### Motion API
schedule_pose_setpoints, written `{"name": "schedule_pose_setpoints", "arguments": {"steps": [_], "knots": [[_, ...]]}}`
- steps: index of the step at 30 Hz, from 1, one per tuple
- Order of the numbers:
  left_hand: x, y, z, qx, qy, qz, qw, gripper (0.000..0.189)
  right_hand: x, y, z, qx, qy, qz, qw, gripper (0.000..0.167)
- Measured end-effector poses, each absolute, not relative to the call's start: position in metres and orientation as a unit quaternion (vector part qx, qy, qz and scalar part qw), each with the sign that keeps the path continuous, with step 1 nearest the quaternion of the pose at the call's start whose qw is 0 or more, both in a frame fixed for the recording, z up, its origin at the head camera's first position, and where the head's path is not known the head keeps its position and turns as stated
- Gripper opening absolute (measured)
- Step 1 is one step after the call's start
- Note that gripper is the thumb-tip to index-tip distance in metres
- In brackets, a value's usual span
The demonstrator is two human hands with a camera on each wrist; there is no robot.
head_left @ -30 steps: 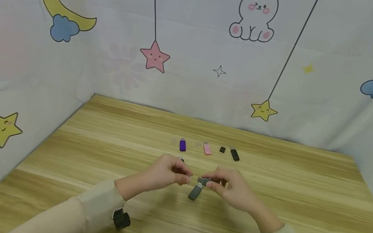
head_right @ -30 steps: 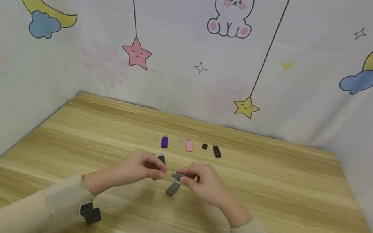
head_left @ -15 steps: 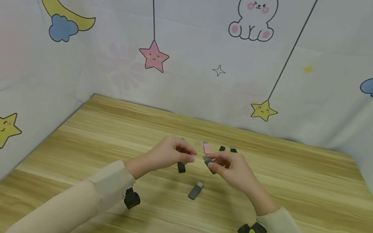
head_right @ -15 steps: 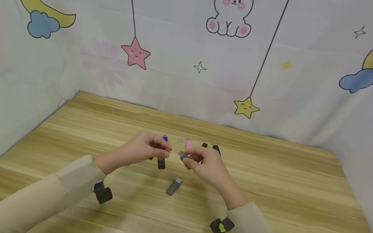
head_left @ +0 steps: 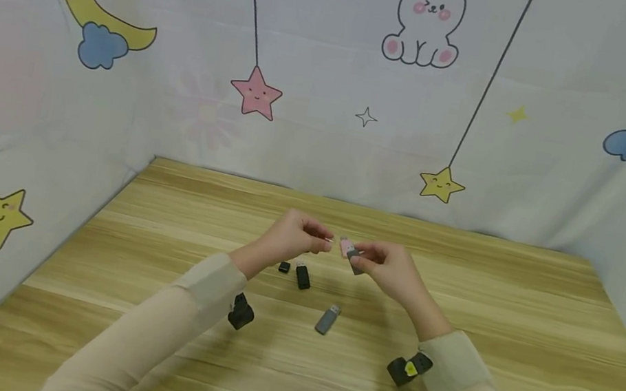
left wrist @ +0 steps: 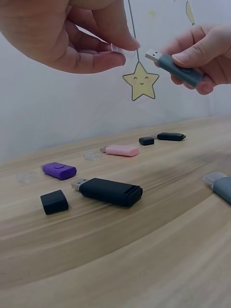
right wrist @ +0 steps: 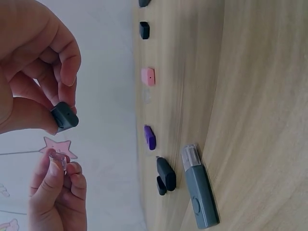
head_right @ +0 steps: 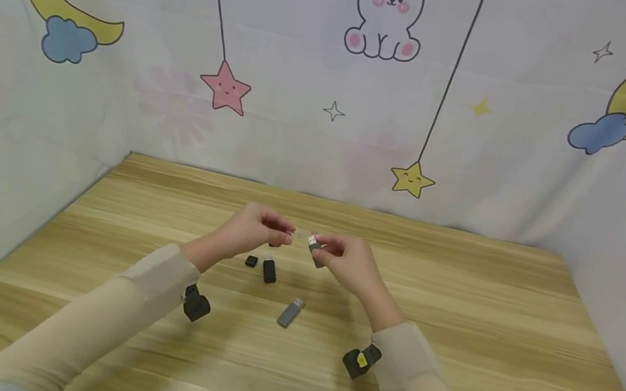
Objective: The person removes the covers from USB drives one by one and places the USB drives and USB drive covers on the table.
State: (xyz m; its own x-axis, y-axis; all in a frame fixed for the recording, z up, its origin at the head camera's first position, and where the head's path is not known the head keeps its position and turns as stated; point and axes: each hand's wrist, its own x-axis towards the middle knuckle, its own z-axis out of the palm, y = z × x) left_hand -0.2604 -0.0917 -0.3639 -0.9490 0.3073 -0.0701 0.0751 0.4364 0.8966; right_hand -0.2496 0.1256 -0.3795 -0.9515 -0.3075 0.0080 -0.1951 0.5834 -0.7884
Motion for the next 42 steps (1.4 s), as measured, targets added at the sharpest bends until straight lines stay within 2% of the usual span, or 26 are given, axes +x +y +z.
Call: {"name": "schedule_pose_setpoints", "arguments": {"steps": [15, 26, 42], "knots": [[-0.287, -0.079, -0.385, 0.108, 0.861, 0.487, 0.099, 0.022, -0.267, 0.122, -0.398, -0.115, 0.883, -0.446, 0.086, 0.030], [-0.297, -0.074, -0.397, 0.129, 0.881, 0.440, 0.113, 0.020, -0.272, 0.122, -0.409, -0.064, 0.881, -0.443, 0.153, 0.031], [-0.307, -0.063, -0.410, 0.151, 0.907, 0.368, 0.141, 0.017, -0.277, 0.119, -0.424, -0.063, 0.898, -0.409, 0.147, 0.025]]}}
